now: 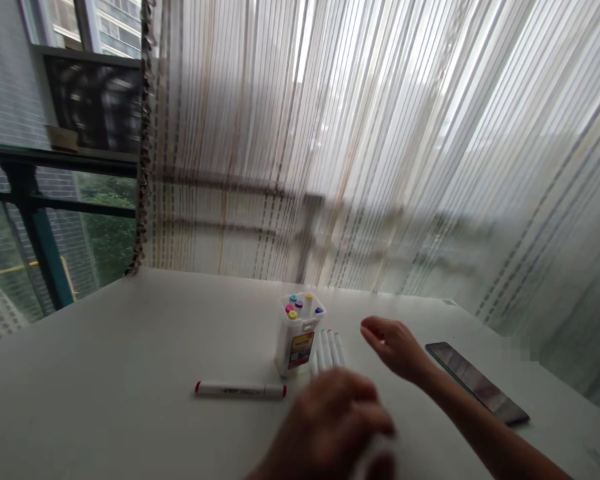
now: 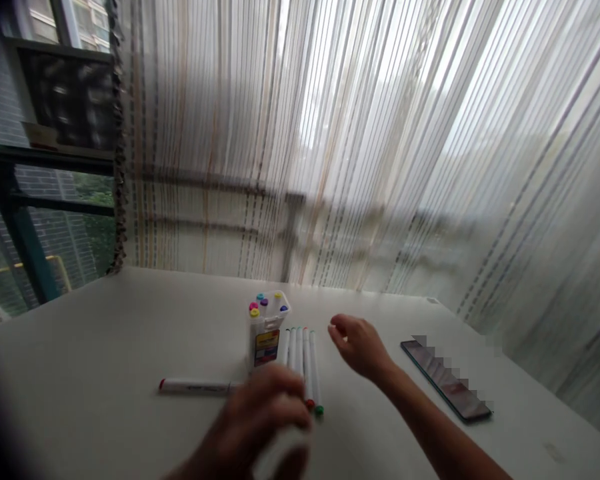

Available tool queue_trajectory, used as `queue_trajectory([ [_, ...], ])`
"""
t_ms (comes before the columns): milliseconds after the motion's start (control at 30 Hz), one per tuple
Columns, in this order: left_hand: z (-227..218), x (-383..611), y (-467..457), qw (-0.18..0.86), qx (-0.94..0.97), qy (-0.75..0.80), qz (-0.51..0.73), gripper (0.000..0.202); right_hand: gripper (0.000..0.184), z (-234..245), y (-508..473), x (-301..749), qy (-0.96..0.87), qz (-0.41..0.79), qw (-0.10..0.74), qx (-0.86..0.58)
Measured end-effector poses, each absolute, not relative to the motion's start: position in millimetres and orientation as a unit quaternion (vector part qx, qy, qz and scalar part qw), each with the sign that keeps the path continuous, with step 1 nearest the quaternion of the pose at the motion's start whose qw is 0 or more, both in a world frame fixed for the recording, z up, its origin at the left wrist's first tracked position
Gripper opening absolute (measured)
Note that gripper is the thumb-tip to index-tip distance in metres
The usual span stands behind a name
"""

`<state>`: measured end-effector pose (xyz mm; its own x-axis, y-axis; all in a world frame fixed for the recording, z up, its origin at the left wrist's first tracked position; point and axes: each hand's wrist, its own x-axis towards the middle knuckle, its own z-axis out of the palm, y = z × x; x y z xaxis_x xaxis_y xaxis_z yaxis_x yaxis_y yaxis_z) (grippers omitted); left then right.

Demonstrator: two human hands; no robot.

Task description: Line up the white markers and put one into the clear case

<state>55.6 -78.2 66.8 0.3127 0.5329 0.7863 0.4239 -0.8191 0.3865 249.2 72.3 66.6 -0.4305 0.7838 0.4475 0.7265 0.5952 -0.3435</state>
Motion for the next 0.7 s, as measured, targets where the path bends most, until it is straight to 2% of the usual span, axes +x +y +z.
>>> queue_trajectory([
  [100, 74.3, 19.2, -40.6, -0.028, 0.711, 0.359, 0.604, 0.013, 0.03, 27.9, 52.7, 240.5, -0.861, 0.021, 0.262, -0.435],
  [200, 61.5, -9.7, -9.6, -0.074, 0.679, 0.394, 0.615, 0.019, 0.029, 12.8, 54.1, 240.2, -0.85, 0.014, 0.313, -0.424],
  [300, 35.5, -25.4, 8.7, -0.051, 0.651, 0.398, 0.644, 0.024, 0.022, 40.5, 52.2, 238.1, -0.844, -0.014, 0.398, -0.358],
  [400, 16.1, -31.7, 15.1, 0.004, 0.637, 0.378, 0.672, 0.03, 0.01, 95.0, 30.0, 227.9, -0.81, -0.04, 0.533, -0.24],
  [533, 10.7, -32.8, 14.4, 0.045, 0.633, 0.377, 0.675, 0.036, 0.017, 149.0, -12.7, 213.9, -0.745, -0.046, 0.642, -0.176],
  [600, 11.3, -31.8, 13.1, 0.056, 0.636, 0.375, 0.672, 0.035, 0.017, 157.4, -25.3, 210.4, -0.726, -0.024, 0.665, -0.173],
  [700, 13.3, -29.0, 11.7, 0.075, 0.639, 0.382, 0.664, 0.036, 0.014, 151.3, -21.7, 206.6, -0.768, -0.016, 0.621, -0.158],
])
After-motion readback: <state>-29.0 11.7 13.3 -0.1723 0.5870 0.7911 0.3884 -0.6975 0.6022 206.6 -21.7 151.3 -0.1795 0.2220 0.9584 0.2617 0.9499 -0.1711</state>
